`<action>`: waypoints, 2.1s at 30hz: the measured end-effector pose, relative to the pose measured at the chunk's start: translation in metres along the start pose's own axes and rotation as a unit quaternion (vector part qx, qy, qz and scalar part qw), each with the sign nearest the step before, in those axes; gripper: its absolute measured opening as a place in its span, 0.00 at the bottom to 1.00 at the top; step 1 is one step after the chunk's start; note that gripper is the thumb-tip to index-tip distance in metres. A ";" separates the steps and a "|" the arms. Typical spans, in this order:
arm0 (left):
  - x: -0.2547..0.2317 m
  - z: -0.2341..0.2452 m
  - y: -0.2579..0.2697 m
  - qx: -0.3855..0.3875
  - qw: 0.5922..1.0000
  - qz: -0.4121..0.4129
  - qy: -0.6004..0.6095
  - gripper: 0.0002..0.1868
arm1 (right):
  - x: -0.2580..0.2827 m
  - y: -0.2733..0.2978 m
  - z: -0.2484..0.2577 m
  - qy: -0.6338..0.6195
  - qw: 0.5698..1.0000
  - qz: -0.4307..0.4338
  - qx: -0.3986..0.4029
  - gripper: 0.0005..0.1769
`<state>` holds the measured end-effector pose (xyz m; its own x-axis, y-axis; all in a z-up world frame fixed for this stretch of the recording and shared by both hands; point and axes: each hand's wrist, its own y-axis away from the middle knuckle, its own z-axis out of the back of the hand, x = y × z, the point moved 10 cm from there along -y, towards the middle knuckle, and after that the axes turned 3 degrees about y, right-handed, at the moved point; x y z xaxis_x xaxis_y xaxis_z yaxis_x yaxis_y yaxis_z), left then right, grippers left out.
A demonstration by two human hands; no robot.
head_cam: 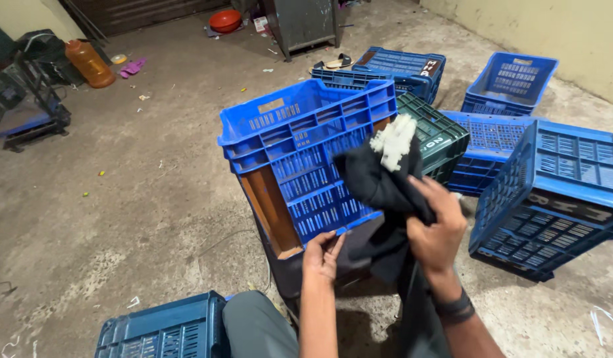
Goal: The person wipes the exterior and interior surfaces of a blue plastic crate using a dark cloth. They rotate the crate to clean multiple sides and then place it aside before picking up another crate to continue wiping.
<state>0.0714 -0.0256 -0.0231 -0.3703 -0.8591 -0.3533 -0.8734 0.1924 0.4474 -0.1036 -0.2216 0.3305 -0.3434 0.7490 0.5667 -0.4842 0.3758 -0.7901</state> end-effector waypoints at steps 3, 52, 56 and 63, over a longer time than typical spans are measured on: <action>0.003 0.003 0.001 0.011 1.000 0.006 -0.001 0.07 | 0.002 -0.026 0.003 0.007 0.999 0.031 -0.029 0.29; 0.004 0.001 0.013 -0.046 0.998 -0.037 0.010 0.05 | 0.012 -0.088 -0.048 0.054 0.995 0.003 -0.081 0.32; 0.023 -0.039 0.032 0.010 0.982 0.007 0.188 0.10 | 0.068 -0.044 -0.077 0.049 0.995 0.063 -0.055 0.33; -0.027 -0.132 0.136 0.342 0.237 0.292 0.861 0.16 | 0.162 0.034 -0.119 -0.042 0.963 0.177 0.199 0.35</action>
<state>0.0041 -0.0392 0.1558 -0.3269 0.6033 0.7274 -0.8976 0.0426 -0.4387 -0.0797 -0.0220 0.3674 -0.5995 0.7386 0.3084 -0.5892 -0.1465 -0.7946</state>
